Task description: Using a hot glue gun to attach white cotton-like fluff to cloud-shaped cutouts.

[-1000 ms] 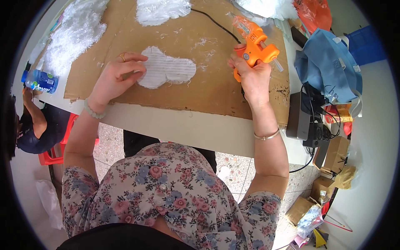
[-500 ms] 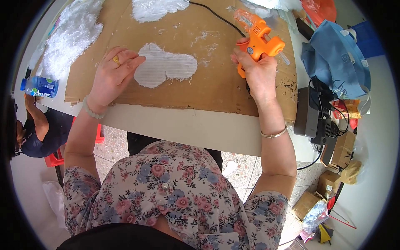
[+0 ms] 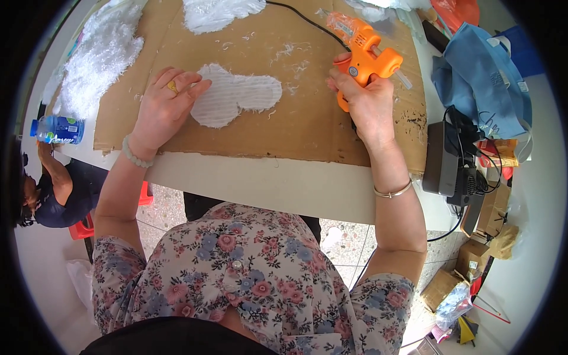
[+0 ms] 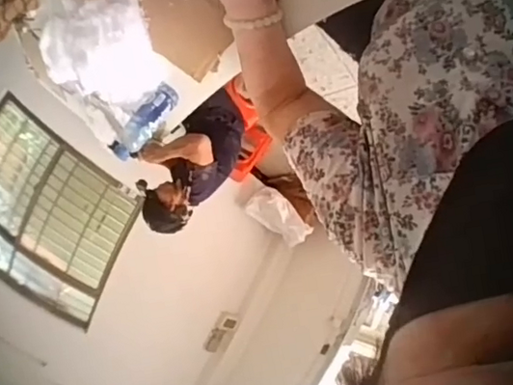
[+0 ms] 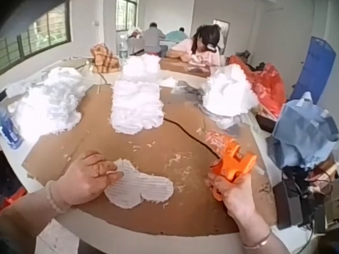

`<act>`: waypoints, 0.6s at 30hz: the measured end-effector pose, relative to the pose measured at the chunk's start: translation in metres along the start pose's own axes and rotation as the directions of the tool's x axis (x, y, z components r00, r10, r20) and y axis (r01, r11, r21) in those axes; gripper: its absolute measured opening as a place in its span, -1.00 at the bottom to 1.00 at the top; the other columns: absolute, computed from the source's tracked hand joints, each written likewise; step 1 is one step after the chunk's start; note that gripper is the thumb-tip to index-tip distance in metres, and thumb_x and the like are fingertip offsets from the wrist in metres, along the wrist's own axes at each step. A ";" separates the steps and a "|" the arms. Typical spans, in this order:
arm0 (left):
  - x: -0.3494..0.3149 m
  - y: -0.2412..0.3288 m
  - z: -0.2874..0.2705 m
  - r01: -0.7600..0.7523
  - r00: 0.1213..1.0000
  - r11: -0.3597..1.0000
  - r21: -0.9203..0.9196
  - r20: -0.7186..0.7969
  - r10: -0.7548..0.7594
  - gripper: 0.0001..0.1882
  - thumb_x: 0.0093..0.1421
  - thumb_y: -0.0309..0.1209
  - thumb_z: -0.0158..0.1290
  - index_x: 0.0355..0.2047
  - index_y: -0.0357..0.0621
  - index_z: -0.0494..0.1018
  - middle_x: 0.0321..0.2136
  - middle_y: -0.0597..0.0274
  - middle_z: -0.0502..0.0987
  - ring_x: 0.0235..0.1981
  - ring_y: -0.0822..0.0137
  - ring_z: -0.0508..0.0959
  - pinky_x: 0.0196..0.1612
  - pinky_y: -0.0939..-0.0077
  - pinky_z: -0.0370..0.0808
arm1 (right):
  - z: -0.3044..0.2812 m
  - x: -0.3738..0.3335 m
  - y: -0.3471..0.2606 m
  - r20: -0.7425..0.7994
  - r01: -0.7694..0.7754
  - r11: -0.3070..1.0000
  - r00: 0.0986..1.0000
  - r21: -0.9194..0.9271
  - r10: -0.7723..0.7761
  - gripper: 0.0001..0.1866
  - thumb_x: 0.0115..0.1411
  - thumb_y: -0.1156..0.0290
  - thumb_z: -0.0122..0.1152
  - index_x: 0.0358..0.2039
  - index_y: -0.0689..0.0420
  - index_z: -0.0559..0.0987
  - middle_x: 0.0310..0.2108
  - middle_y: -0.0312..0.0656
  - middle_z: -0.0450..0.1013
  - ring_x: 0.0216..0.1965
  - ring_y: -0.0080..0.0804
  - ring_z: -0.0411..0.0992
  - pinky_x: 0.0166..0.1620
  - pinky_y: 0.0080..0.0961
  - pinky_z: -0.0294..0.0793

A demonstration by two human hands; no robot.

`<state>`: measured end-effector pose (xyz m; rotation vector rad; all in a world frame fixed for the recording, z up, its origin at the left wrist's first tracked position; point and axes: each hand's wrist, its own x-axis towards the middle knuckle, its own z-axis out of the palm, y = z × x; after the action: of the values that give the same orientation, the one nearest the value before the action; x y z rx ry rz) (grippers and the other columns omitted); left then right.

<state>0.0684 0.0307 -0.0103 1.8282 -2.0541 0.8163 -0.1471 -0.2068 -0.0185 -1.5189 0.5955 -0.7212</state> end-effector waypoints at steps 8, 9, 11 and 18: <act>0.000 0.001 0.000 0.040 0.995 0.999 -0.028 -0.090 -0.042 -0.58 -0.19 -0.66 0.10 -0.23 -0.11 0.52 -0.30 0.24 0.49 -0.27 0.18 0.48 -0.15 0.27 0.47 | -0.004 0.001 0.003 0.026 -0.010 1.000 1.000 -0.007 0.010 -0.77 0.13 0.60 0.13 -0.16 0.26 0.48 -0.27 -0.23 0.46 -0.36 -0.51 0.47 -0.21 -0.53 0.51; 0.000 0.001 0.001 0.037 0.995 0.999 -0.024 -0.093 -0.039 -0.58 -0.19 -0.66 0.10 -0.23 -0.12 0.52 -0.30 0.24 0.49 -0.27 0.18 0.48 -0.15 0.27 0.46 | -0.004 0.001 0.003 0.026 -0.009 1.000 1.000 -0.007 0.010 -0.77 0.13 0.60 0.13 -0.16 0.26 0.48 -0.27 -0.23 0.46 -0.36 -0.51 0.47 -0.21 -0.53 0.51; -0.001 0.000 0.002 0.032 0.995 0.999 -0.023 -0.096 -0.034 -0.59 -0.19 -0.66 0.10 -0.24 -0.12 0.52 -0.30 0.25 0.49 -0.27 0.18 0.48 -0.15 0.28 0.46 | -0.003 0.001 0.004 0.020 -0.008 1.000 1.000 -0.001 0.008 -0.77 0.13 0.60 0.13 -0.16 0.26 0.48 -0.27 -0.22 0.47 -0.36 -0.50 0.47 -0.21 -0.53 0.51; -0.002 0.002 0.005 0.038 0.999 0.998 0.042 0.028 -0.039 -0.66 -0.16 -0.55 0.09 -0.27 -0.15 0.53 -0.31 0.25 0.50 -0.27 0.19 0.48 -0.11 0.26 0.44 | -0.003 0.001 0.004 0.023 -0.008 1.000 1.000 0.010 0.007 -0.77 0.13 0.60 0.13 -0.16 0.27 0.48 -0.28 -0.21 0.47 -0.35 -0.50 0.47 -0.21 -0.52 0.51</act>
<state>0.0672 0.0296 -0.0163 1.9061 -2.0267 0.8338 -0.1489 -0.2098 -0.0224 -1.5129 0.5792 -0.6993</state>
